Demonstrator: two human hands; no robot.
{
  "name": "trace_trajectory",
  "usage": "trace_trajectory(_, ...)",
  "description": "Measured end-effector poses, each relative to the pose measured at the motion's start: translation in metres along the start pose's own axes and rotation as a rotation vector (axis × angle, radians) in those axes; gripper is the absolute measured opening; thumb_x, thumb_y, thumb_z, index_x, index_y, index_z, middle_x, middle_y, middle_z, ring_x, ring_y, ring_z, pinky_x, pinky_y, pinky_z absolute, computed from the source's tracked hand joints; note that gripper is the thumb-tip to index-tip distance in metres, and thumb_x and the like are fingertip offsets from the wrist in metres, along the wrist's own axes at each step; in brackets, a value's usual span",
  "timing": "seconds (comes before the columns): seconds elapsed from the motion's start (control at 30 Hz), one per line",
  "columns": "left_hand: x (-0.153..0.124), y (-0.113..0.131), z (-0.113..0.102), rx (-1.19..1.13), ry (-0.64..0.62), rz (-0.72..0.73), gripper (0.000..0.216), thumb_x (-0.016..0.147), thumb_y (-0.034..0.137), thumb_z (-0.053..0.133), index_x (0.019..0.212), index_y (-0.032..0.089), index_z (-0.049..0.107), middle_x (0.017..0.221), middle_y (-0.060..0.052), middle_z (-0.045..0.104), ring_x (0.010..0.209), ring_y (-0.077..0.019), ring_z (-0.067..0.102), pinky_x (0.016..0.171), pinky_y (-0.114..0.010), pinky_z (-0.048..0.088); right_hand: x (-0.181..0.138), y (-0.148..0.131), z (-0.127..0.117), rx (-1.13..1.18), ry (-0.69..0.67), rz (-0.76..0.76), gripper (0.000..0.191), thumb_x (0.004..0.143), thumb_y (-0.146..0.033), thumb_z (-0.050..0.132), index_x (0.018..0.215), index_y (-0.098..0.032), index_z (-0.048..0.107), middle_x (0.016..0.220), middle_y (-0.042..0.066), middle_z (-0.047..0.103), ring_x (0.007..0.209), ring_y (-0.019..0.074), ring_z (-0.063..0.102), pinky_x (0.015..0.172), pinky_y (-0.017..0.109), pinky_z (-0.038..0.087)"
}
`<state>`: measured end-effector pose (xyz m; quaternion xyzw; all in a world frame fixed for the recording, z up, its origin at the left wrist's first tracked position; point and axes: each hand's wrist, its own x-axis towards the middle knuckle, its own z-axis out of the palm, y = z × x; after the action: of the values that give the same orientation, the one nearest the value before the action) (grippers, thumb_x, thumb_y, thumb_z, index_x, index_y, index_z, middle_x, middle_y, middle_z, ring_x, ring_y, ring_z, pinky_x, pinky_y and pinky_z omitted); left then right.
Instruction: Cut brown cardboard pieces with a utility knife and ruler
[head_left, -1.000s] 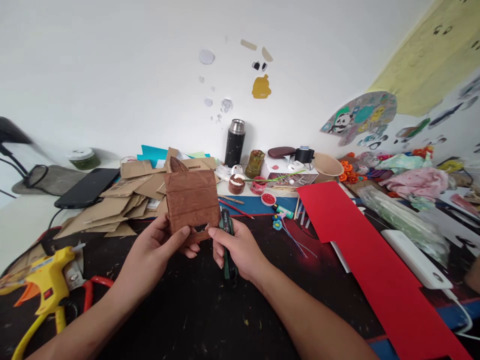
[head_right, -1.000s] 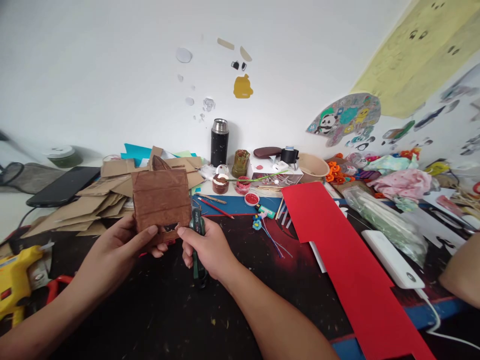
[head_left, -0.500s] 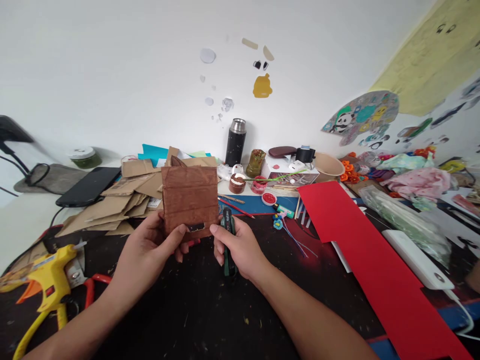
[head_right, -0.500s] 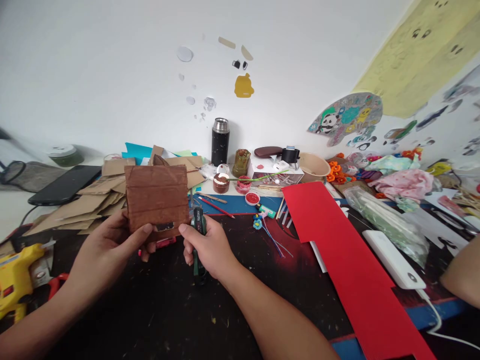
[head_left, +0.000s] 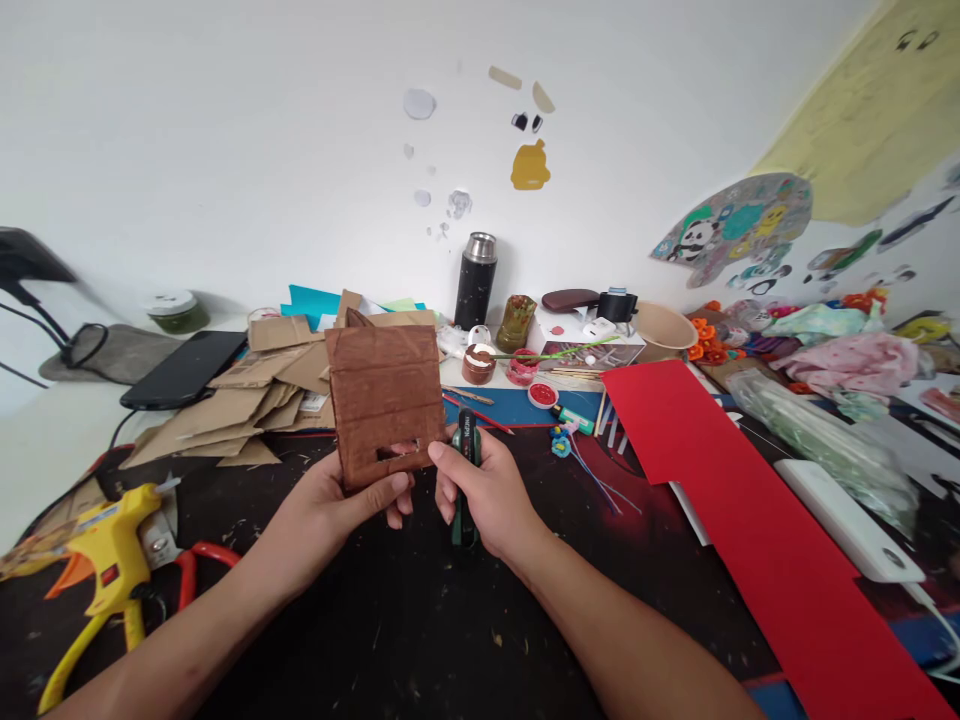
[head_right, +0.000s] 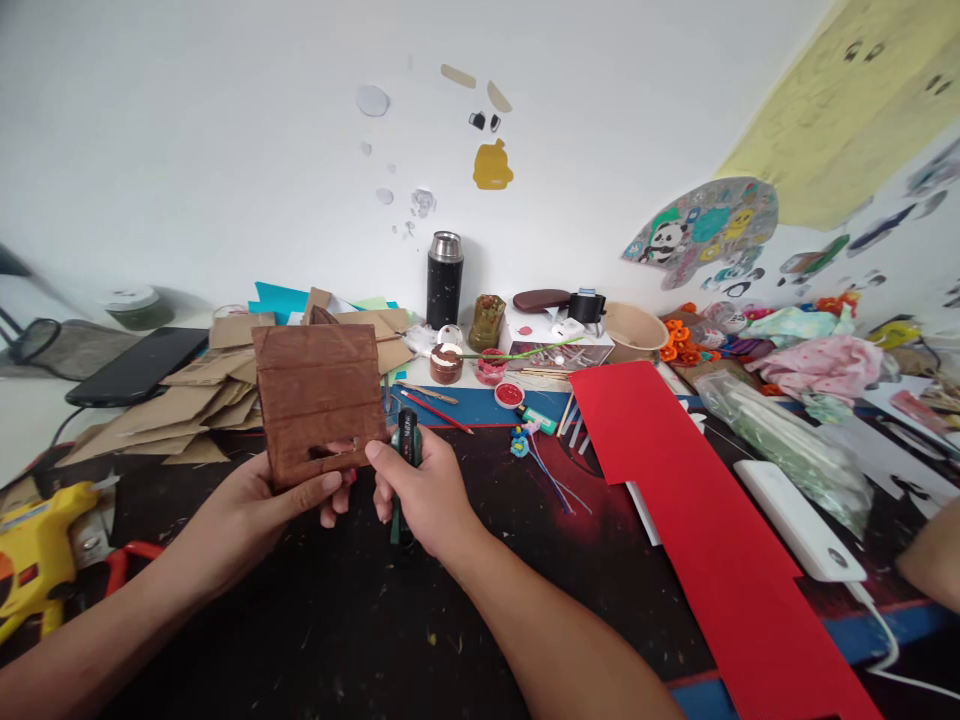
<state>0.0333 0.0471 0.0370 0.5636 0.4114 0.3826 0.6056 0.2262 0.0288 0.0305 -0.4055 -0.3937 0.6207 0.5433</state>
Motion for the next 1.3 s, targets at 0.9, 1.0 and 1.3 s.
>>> trace_trajectory(0.9,0.006,0.01,0.001,-0.153,0.109,-0.064,0.037,0.066,0.05,0.1,0.074,0.019,0.082,0.069,-0.005,0.075,0.064,-0.0169,0.064,0.058,-0.028,0.054,-0.012,-0.006,0.002,-0.485,0.073,-0.195,0.028,0.099,-0.046,0.071,0.084,-0.027,0.058,0.056,-0.007,0.055,0.046,0.0143,0.052,0.049,0.027,0.041)
trace_trajectory(1.0,0.006,0.009,0.001,-0.161,0.121,-0.07,0.036,0.065,0.049,0.101,0.074,0.019,0.082,0.068,-0.004,0.075,0.062,-0.0161,0.063,0.057,-0.027,0.052,-0.012,-0.004,0.001,-0.54,0.085,-0.214,0.027,0.099,-0.048,0.072,0.085,-0.027,0.06,0.056,-0.006,0.054,0.05,0.0168,0.054,0.05,0.029,0.042)
trace_trajectory(1.3,0.005,0.006,0.005,-0.244,0.203,-0.093,0.031,0.058,0.039,0.102,0.074,0.019,0.083,0.073,-0.006,0.079,0.065,-0.0176,0.067,0.059,-0.028,0.054,-0.014,-0.004,0.003,-0.591,0.071,-0.22,0.025,0.099,-0.049,0.07,0.087,-0.028,0.062,0.057,-0.004,0.057,0.054,0.019,0.057,0.052,0.03,0.044)
